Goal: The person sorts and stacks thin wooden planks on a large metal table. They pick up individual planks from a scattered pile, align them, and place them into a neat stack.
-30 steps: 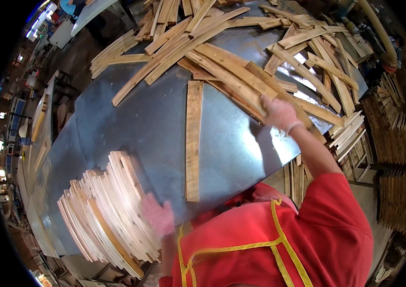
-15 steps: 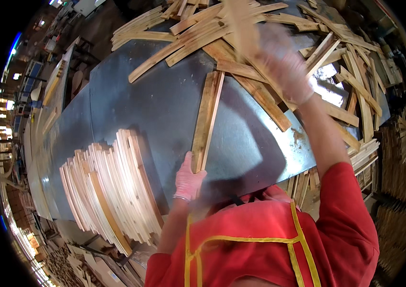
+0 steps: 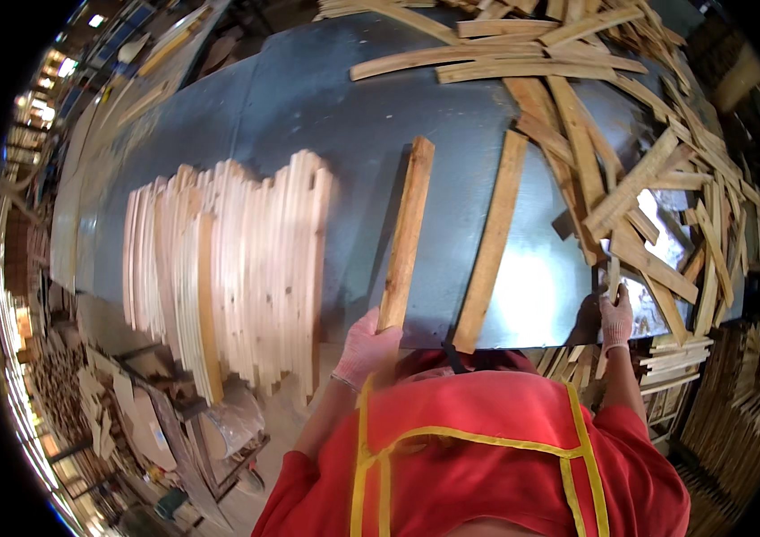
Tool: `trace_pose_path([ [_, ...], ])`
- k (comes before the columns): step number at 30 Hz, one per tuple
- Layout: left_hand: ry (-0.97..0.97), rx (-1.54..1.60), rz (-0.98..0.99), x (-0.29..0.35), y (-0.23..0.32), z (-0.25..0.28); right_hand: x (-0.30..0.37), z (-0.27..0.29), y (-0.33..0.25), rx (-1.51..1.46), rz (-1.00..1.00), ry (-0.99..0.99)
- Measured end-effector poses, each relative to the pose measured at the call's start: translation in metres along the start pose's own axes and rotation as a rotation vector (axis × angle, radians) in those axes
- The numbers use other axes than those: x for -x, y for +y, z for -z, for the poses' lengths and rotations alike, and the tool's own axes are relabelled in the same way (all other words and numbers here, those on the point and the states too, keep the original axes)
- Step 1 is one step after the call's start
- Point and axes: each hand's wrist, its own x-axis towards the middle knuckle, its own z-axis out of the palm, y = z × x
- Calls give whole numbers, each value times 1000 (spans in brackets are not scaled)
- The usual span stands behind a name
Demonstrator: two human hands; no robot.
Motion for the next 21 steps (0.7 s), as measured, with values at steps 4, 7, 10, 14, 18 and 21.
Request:
trace_pose_path([
  [4, 484, -599, -402, 12, -57, 38, 71, -58, -68, -600, -46, -185],
  [7, 681, -945, -363, 6, -112, 75, 111, -86, -156, -712, -103, -453],
  [10, 733, -1038, -118, 9, -121, 92, 125, -135, -208, -661, 42, -562],
  [14, 708, -1034, -315, -1, -101, 87, 147, -231, -240, -609, 96, -764],
  [18, 698, -906, -439, -11, -121, 89, 236, -246, -302, -61, 403, -921],
  [21, 680, -987, -417, -7, -111, 77, 244, -242, -326, 156, 547, -1168],
])
